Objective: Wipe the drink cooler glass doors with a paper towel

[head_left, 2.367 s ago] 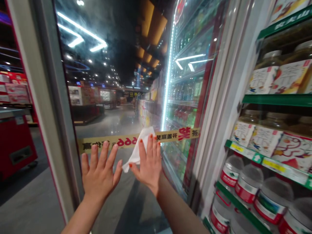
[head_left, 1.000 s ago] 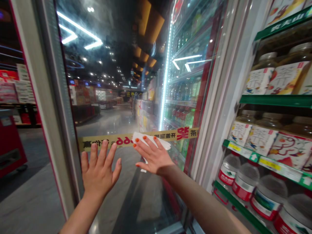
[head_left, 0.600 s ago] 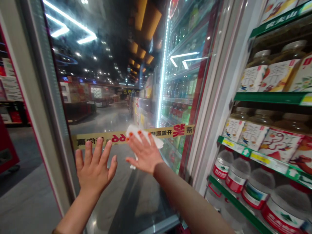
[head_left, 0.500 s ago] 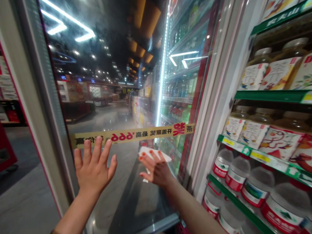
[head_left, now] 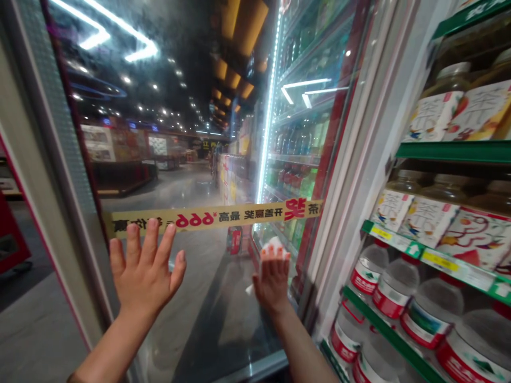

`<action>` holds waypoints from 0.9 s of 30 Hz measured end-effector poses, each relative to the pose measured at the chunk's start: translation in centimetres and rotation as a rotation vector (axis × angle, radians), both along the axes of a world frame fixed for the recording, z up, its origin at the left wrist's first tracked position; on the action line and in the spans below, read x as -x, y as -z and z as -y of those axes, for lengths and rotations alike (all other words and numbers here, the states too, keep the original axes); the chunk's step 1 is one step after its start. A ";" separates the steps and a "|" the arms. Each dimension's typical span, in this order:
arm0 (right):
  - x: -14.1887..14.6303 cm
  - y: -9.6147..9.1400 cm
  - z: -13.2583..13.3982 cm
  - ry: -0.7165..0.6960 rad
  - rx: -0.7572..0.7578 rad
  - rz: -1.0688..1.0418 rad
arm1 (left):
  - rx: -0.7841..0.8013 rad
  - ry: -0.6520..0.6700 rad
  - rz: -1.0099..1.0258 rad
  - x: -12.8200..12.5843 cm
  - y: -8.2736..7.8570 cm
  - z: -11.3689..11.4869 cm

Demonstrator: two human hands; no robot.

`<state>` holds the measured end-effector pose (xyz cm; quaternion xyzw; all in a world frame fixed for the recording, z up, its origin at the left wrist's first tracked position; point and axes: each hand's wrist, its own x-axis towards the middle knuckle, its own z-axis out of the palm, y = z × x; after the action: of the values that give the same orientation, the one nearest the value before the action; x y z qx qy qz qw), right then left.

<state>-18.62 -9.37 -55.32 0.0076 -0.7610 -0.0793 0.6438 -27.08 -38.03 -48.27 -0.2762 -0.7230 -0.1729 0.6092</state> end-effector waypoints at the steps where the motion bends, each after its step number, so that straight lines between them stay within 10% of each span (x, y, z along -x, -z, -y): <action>1: -0.1 -1.3 -1.4 0.037 0.094 -0.032 | -0.004 -0.003 0.002 0.0 0.0 -0.1; 6: 2.4 -8.1 0.3 0.080 0.334 -0.076 | -0.012 -0.025 -0.024 -0.3 -0.4 -0.3; 10: 2.4 -4.0 3.8 -0.103 -0.086 0.122 | 0.009 -0.048 -0.084 -0.5 -0.6 -0.4; 13: 1.1 -1.7 0.4 -0.093 0.051 0.057 | 0.002 -0.064 -0.093 -0.5 -0.4 -0.5; 17: 1.3 -6.3 -3.5 -0.021 0.470 -0.158 | -0.022 -0.062 -0.079 -0.5 -0.3 -0.7; 20: 2.6 -8.4 -0.7 -0.022 0.378 -0.127 | -0.015 -0.061 -0.093 -0.5 -0.3 -0.6; 24: 3.1 -3.9 3.9 -0.145 -0.059 0.078 | -0.005 -0.070 -0.086 -0.4 -0.2 -0.5; 27: 2.2 -1.7 2.7 -0.109 0.007 0.051 | -0.006 -0.048 -0.074 -0.3 -0.2 -0.4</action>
<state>-20.81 -12.06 -53.66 0.0489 -0.7758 -0.0413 0.6277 -26.82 -37.67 -48.07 -0.2632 -0.7058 -0.1501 0.6404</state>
